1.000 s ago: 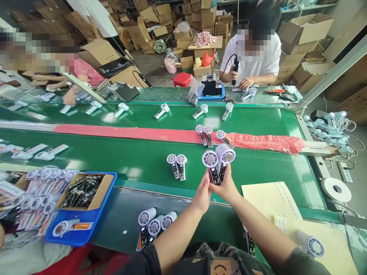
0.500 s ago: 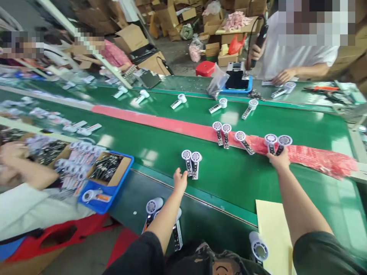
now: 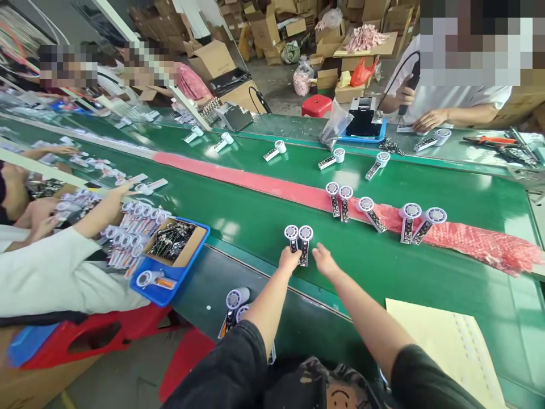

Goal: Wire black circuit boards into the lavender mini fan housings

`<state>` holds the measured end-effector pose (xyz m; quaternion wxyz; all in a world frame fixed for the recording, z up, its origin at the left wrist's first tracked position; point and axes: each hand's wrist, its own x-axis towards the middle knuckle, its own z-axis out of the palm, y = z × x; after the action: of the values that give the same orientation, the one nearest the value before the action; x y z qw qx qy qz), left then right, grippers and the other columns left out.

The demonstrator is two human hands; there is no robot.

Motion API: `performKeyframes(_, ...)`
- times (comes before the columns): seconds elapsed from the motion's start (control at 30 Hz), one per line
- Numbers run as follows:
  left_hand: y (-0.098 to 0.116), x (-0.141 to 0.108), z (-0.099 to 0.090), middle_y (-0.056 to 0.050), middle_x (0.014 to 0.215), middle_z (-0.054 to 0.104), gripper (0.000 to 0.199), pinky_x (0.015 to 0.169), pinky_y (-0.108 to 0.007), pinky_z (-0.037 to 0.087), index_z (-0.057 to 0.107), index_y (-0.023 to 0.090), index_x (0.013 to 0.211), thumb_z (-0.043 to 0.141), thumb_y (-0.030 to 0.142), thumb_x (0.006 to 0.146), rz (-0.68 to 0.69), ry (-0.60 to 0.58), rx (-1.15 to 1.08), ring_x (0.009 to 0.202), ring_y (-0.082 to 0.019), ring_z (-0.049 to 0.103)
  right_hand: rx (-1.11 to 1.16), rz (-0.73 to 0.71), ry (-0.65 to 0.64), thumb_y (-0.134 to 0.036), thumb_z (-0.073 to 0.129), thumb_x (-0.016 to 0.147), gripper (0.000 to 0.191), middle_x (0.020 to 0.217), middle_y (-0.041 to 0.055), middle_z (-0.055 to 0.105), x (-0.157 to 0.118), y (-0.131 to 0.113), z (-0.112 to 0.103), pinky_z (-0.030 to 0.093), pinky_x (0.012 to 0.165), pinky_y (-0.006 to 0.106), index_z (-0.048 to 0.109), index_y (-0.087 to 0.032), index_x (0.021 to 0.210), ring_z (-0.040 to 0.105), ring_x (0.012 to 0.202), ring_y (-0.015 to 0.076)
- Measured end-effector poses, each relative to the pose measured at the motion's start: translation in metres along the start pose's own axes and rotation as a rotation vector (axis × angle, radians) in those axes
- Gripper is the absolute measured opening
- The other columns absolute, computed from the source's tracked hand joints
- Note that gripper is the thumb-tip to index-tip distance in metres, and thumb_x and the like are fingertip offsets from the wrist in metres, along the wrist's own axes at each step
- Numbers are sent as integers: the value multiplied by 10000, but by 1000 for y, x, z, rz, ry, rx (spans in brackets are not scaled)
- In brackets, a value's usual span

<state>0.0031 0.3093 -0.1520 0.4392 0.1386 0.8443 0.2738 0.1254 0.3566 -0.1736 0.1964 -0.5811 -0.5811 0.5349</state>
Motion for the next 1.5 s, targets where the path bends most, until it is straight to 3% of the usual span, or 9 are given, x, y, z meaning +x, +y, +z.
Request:
performKeyframes(0.13,-4,-27,3,-80,1117,642,310,794,-378,579,592,144,1178,597,344,941,-20,-51,-235,929,-187,653,164,20,6,-383,581,956,283,1160,86,633,-22,-14,34,523,907,432,613,-170,1140,626,1018,216)
performKeyframes(0.23,-12,-51,-6,-70,1010,674,313,757,-354,577,603,138,1121,656,353,900,26,-78,-453,858,-179,670,330,-49,-25,-437,547,920,284,1023,67,654,-41,-24,35,548,781,373,594,-197,1065,650,889,214)
performKeyframes(0.47,-22,-131,-37,-58,1113,680,666,862,-306,522,562,225,1192,842,493,650,311,-114,-850,1049,-217,642,616,-283,-68,-499,629,821,387,997,25,625,-113,-63,-8,537,781,351,502,-261,1100,619,877,191)
performKeyframes(0.63,-11,-190,-65,-18,954,672,574,643,-252,497,596,229,1211,782,491,735,567,-214,-899,741,-143,620,826,-463,-93,-424,696,846,400,983,11,585,-166,-112,-37,552,690,324,484,-309,1166,593,815,175)
performKeyframes(0.77,-3,-223,-75,-53,1010,697,580,686,-286,515,637,216,1190,722,585,751,607,-229,-940,827,-188,644,934,-503,-147,-389,727,832,400,973,-2,550,-194,-135,-52,539,562,278,484,-340,1147,556,737,156)
performKeyframes(0.9,-6,-238,-72,-70,1043,720,666,736,-326,528,628,217,1215,762,606,691,552,-186,-953,880,-229,673,945,-495,-128,-378,761,798,402,968,10,556,-212,-139,-62,551,604,291,523,-312,1116,544,773,162)
performKeyframes(1.1,-18,-256,-68,-76,1068,718,645,770,-345,537,599,216,1229,761,579,721,589,-204,-932,879,-227,679,974,-453,-164,-371,772,785,402,961,2,575,-233,-132,-75,565,645,319,521,-312,1094,560,775,160)
performKeyframes(1.33,-31,-272,-80,-87,1273,658,676,1024,-407,464,566,245,1248,809,533,687,630,-255,-940,1195,-279,602,978,-458,-203,-384,791,755,447,1032,4,610,-261,-128,-83,584,666,349,499,-324,1088,645,837,196)
performKeyframes(1.5,-46,-283,-88,-95,1236,682,643,1028,-415,459,594,224,1219,807,529,694,653,-301,-884,1176,-285,617,900,-470,-169,-396,810,729,474,1028,7,641,-277,-124,-81,577,693,335,516,-313,1091,669,878,209)
